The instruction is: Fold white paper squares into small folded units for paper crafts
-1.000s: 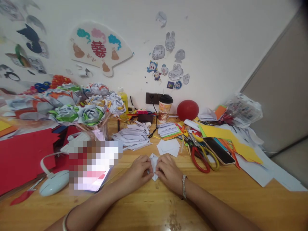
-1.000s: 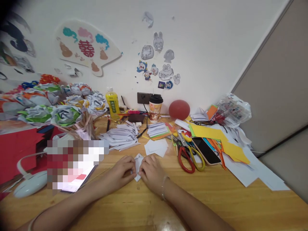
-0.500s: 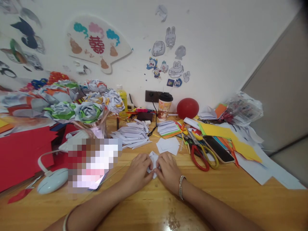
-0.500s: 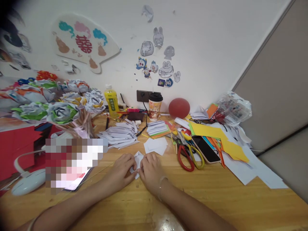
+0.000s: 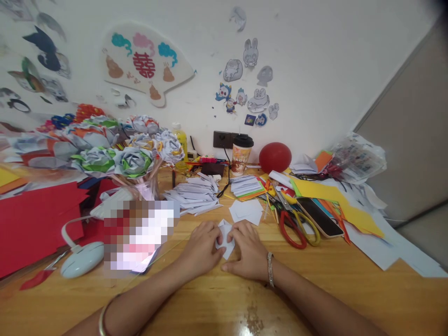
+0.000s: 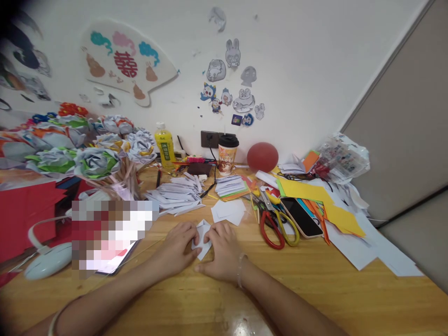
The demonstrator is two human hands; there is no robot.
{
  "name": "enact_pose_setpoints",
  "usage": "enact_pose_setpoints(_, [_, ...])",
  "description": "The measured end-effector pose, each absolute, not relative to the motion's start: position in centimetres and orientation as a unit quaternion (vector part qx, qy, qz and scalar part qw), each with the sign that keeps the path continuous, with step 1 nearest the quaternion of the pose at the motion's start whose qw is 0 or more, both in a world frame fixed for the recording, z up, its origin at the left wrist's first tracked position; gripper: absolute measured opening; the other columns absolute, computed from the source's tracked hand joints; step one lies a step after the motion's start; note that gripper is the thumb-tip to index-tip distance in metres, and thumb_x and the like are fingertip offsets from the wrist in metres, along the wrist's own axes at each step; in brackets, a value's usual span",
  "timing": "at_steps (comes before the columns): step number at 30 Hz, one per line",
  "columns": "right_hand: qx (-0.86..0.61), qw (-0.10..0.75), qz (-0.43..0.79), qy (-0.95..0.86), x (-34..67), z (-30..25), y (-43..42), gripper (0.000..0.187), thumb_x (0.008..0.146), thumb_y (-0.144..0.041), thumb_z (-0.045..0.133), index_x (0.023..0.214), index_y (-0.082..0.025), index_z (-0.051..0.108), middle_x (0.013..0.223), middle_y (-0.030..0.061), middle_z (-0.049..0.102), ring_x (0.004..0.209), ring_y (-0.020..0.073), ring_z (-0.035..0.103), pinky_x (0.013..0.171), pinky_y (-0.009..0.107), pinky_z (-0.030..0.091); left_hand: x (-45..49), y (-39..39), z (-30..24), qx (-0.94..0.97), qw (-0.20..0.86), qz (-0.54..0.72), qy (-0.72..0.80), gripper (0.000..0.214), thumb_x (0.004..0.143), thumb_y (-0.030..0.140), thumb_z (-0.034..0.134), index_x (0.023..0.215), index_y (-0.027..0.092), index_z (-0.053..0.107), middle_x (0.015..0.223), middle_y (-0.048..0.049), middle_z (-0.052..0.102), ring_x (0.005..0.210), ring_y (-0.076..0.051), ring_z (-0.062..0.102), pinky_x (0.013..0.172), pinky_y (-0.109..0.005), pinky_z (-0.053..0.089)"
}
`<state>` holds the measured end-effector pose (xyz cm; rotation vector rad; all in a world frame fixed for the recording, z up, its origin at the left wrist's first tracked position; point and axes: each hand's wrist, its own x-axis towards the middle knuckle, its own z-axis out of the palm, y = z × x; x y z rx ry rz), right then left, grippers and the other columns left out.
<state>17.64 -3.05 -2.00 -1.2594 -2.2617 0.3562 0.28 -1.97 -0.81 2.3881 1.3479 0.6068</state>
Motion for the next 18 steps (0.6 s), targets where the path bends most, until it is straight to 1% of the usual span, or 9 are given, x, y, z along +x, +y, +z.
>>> enact_pose_setpoints(2, [-0.475, 0.286, 0.137, -0.821, 17.72, -2.27, -2.90, 0.032, 0.063, -0.031, 0.072, 0.083, -0.021, 0.049, 0.093, 0.0015, 0.049, 0.091, 0.0206, 0.043, 0.079, 0.033, 0.035, 0.32, -2.03, -0.71, 0.838, 0.164, 0.211, 0.475, 0.007, 0.071, 0.018, 0.058, 0.072, 0.020, 0.051, 0.083, -0.0033, 0.052, 0.084, -0.023, 0.047, 0.072, -0.034, 0.037])
enact_pose_setpoints(4, [-0.494, 0.307, 0.140, -0.801, 17.75, -2.52, -2.74, 0.020, 0.069, -0.020, 0.065, 0.079, -0.020, 0.048, 0.089, 0.0020, 0.051, 0.088, 0.0199, 0.044, 0.078, 0.033, 0.035, 0.31, -2.06, -0.62, 0.839, 0.164, 0.208, 0.476, 0.007, 0.073, 0.020, 0.058, 0.073, 0.019, 0.051, 0.084, -0.0036, 0.052, 0.085, -0.023, 0.047, 0.073, -0.034, 0.037])
enact_pose_setpoints(5, [-0.500, 0.312, 0.141, -0.796, 17.75, -2.61, -2.67, 0.017, 0.070, -0.015, 0.061, 0.078, -0.020, 0.047, 0.088, 0.0022, 0.052, 0.087, 0.0200, 0.044, 0.077, 0.033, 0.035, 0.30, -2.07, -0.59, 0.839, 0.164, 0.206, 0.476, 0.007, 0.073, 0.020, 0.058, 0.074, 0.019, 0.051, 0.085, -0.0037, 0.052, 0.085, -0.023, 0.047, 0.073, -0.034, 0.037])
enact_pose_setpoints(8, [-0.502, 0.318, 0.139, -0.792, 17.72, -2.75, -2.53, 0.016, 0.071, -0.005, 0.052, 0.076, -0.020, 0.047, 0.085, 0.0028, 0.053, 0.085, 0.0201, 0.044, 0.075, 0.033, 0.035, 0.23, -2.12, -0.55, 0.839, 0.165, 0.202, 0.477, 0.009, 0.071, 0.018, 0.059, 0.074, 0.019, 0.050, 0.086, -0.0036, 0.052, 0.086, -0.023, 0.047, 0.074, -0.034, 0.037])
enact_pose_setpoints(11, [-0.500, 0.343, 0.143, -0.782, 17.73, -2.78, -2.51, 0.018, 0.074, -0.003, 0.043, 0.076, -0.020, 0.046, 0.082, 0.0029, 0.053, 0.081, 0.0194, 0.045, 0.072, 0.032, 0.035, 0.24, -2.19, -0.55, 0.840, 0.162, 0.205, 0.475, 0.009, 0.071, 0.018, 0.059, 0.073, 0.020, 0.050, 0.085, -0.0035, 0.052, 0.085, -0.023, 0.047, 0.074, -0.035, 0.037])
enact_pose_setpoints(12, [-0.498, 0.348, 0.144, -0.781, 17.74, -2.78, -2.53, 0.016, 0.075, -0.005, 0.045, 0.078, -0.020, 0.047, 0.082, 0.0028, 0.053, 0.081, 0.0194, 0.045, 0.072, 0.032, 0.036, 0.25, -2.19, -0.56, 0.841, 0.161, 0.206, 0.475, 0.009, 0.072, 0.018, 0.058, 0.073, 0.020, 0.050, 0.085, -0.0034, 0.052, 0.085, -0.023, 0.047, 0.074, -0.035, 0.037])
enact_pose_setpoints(14, [-0.492, 0.343, 0.139, -0.788, 17.74, -2.78, -2.62, 0.013, 0.074, -0.013, 0.054, 0.082, -0.020, 0.048, 0.086, 0.0027, 0.053, 0.084, 0.0201, 0.046, 0.074, 0.033, 0.036, 0.24, -2.11, -0.63, 0.840, 0.158, 0.206, 0.476, 0.009, 0.072, 0.020, 0.059, 0.072, 0.020, 0.050, 0.083, -0.0034, 0.052, 0.084, -0.023, 0.047, 0.072, -0.034, 0.038])
enact_pose_setpoints(16, [-0.493, 0.321, 0.131, -0.798, 17.70, -2.78, -2.71, 0.022, 0.069, -0.020, 0.064, 0.085, -0.021, 0.049, 0.090, 0.0026, 0.052, 0.087, 0.0210, 0.046, 0.076, 0.033, 0.036, 0.05, -1.87, -0.75, 0.838, 0.154, 0.205, 0.481, 0.011, 0.071, 0.022, 0.061, 0.072, 0.020, 0.050, 0.084, -0.0034, 0.053, 0.083, -0.023, 0.048, 0.072, -0.034, 0.038])
enact_pose_setpoints(18, [-0.502, 0.305, 0.133, -0.799, 17.64, -2.77, -2.74, 0.025, 0.067, -0.021, 0.068, 0.084, -0.021, 0.050, 0.091, 0.0023, 0.053, 0.088, 0.0213, 0.046, 0.076, 0.033, 0.036, -0.40, -1.48, -0.88, 0.836, 0.142, 0.207, 0.487, 0.012, 0.070, 0.024, 0.062, 0.073, 0.020, 0.051, 0.084, -0.0035, 0.054, 0.084, -0.023, 0.049, 0.073, -0.035, 0.039])
